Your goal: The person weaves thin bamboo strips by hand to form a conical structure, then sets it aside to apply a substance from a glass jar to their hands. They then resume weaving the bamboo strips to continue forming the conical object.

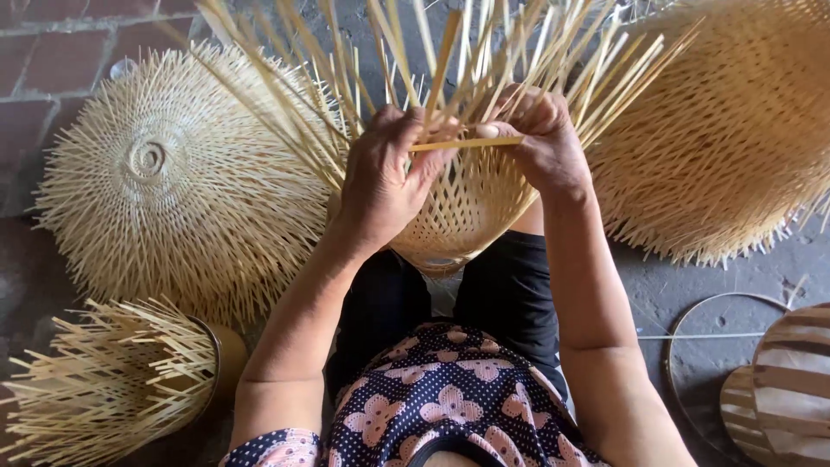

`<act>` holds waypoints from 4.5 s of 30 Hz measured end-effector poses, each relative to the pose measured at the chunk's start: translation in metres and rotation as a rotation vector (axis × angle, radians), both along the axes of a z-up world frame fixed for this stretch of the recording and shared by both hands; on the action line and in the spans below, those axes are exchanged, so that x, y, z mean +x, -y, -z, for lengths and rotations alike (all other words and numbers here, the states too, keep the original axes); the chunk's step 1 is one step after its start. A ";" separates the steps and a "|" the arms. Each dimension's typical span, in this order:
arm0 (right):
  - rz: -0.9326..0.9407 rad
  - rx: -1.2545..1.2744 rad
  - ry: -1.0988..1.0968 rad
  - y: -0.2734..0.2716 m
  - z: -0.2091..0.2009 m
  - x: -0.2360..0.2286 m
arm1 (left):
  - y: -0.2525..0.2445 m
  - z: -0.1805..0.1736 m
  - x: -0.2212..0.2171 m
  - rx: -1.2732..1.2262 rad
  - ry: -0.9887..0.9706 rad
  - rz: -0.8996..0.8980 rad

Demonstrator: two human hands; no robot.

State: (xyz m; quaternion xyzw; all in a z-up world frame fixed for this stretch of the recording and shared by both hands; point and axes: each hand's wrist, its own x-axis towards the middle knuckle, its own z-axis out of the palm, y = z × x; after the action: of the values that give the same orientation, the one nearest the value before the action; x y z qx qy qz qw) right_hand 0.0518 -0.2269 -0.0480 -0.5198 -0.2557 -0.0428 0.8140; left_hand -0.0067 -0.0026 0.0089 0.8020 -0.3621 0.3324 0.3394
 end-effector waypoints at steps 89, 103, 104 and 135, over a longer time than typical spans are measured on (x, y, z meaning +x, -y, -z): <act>0.076 -0.185 0.292 0.033 -0.014 -0.038 | 0.019 0.003 0.008 0.172 -0.191 0.018; 0.321 -0.652 0.480 0.011 -0.041 -0.047 | 0.018 -0.004 -0.009 0.219 0.177 -0.094; 0.423 -0.850 0.560 0.008 -0.046 -0.049 | 0.018 -0.003 -0.008 0.249 0.232 -0.139; 0.087 -0.143 0.136 0.017 -0.003 -0.027 | 0.022 -0.008 -0.006 0.278 0.192 -0.119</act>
State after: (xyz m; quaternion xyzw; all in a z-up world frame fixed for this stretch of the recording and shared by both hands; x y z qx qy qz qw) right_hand 0.0251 -0.2444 -0.0451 -0.5830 -0.2900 -0.0951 0.7529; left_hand -0.0131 -0.0248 0.0165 0.8257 -0.3872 0.3739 0.1687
